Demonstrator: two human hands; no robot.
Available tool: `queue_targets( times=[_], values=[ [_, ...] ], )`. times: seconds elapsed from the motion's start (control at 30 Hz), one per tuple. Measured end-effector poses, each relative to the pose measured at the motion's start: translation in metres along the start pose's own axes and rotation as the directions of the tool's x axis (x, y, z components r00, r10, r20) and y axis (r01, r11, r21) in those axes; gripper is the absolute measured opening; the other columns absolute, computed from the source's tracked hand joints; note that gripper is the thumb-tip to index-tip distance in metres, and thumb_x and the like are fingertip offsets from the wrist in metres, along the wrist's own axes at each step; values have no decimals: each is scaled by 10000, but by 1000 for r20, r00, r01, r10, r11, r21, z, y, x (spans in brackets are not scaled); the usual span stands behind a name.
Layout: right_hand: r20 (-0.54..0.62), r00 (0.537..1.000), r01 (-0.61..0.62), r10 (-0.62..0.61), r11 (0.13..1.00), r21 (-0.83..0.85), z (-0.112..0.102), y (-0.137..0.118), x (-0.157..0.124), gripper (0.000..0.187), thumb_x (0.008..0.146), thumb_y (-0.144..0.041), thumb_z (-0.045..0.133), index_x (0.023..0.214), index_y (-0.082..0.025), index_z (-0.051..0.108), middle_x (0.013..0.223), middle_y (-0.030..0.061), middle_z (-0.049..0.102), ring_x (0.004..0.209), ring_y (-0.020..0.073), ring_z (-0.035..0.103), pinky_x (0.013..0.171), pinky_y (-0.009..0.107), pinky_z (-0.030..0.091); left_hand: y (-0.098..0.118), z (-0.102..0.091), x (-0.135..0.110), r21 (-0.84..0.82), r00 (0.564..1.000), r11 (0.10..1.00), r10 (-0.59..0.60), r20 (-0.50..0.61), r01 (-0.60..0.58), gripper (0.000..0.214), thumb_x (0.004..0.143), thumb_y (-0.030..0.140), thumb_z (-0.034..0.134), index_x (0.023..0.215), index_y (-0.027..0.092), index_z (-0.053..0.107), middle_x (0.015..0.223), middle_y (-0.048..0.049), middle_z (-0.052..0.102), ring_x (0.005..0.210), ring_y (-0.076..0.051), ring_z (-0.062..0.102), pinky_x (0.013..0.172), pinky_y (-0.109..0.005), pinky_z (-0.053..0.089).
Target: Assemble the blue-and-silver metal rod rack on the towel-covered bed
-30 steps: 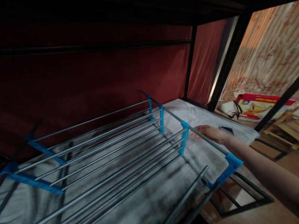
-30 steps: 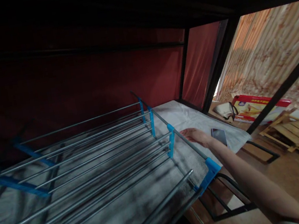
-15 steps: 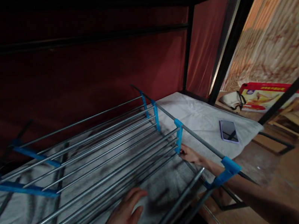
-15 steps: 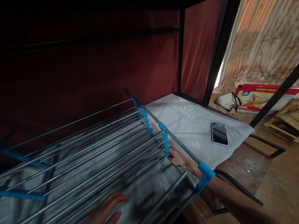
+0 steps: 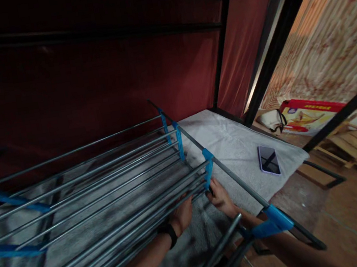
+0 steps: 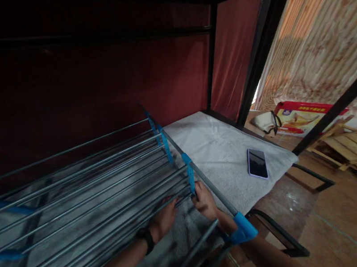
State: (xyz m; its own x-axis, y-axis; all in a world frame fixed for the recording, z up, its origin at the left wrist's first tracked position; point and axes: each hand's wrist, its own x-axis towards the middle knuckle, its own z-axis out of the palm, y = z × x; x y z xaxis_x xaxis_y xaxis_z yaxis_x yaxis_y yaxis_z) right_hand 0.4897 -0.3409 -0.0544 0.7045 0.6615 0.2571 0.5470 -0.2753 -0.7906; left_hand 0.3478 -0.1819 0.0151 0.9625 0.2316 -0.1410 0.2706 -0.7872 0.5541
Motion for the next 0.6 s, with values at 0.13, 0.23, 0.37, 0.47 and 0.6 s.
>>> queue_targets(
  times=[0.13,0.23,0.37,0.47,0.6],
  values=[
    [-18,1000,22,-22,1000,6,10,11,0,509,754,-138,529,1240,-266,604,1151,81,586,1106,288,581,970,453,516,-4,6,-2,-56,1000,998,18,-14,-19,443,939,158,410,1319,223,630,1439,-87,638,1370,-284,548,1206,-502,383],
    [-36,999,18,-17,1000,20,11,13,-1,482,796,-145,530,1248,-290,607,1152,84,599,1181,302,571,1012,470,508,-7,12,-5,-122,999,992,27,-27,-30,445,946,148,393,1315,229,628,1428,-87,643,1356,-289,559,1195,-505,398],
    [-10,1000,0,1,1000,27,11,15,1,380,830,-181,566,1194,-272,628,1084,83,615,1123,305,596,1011,481,519,-9,14,-1,-188,997,981,26,-67,-38,410,932,171,454,1292,232,641,1365,-94,682,1301,-323,596,1194,-550,385],
    [-25,1000,-3,4,999,37,13,17,2,308,834,-186,594,1129,-255,646,1051,79,626,1070,291,612,1004,461,530,-10,13,2,-198,996,979,40,-83,-56,386,914,168,486,1250,225,668,1349,-105,691,1279,-339,609,1203,-566,369],
    [-66,998,21,-18,999,47,16,19,0,268,852,-183,592,1107,-236,652,1065,71,637,1030,254,622,985,426,543,-13,10,2,-233,995,970,57,-78,-74,404,917,166,468,1247,255,685,1341,-79,702,1324,-336,580,1218,-584,351]
  ],
)
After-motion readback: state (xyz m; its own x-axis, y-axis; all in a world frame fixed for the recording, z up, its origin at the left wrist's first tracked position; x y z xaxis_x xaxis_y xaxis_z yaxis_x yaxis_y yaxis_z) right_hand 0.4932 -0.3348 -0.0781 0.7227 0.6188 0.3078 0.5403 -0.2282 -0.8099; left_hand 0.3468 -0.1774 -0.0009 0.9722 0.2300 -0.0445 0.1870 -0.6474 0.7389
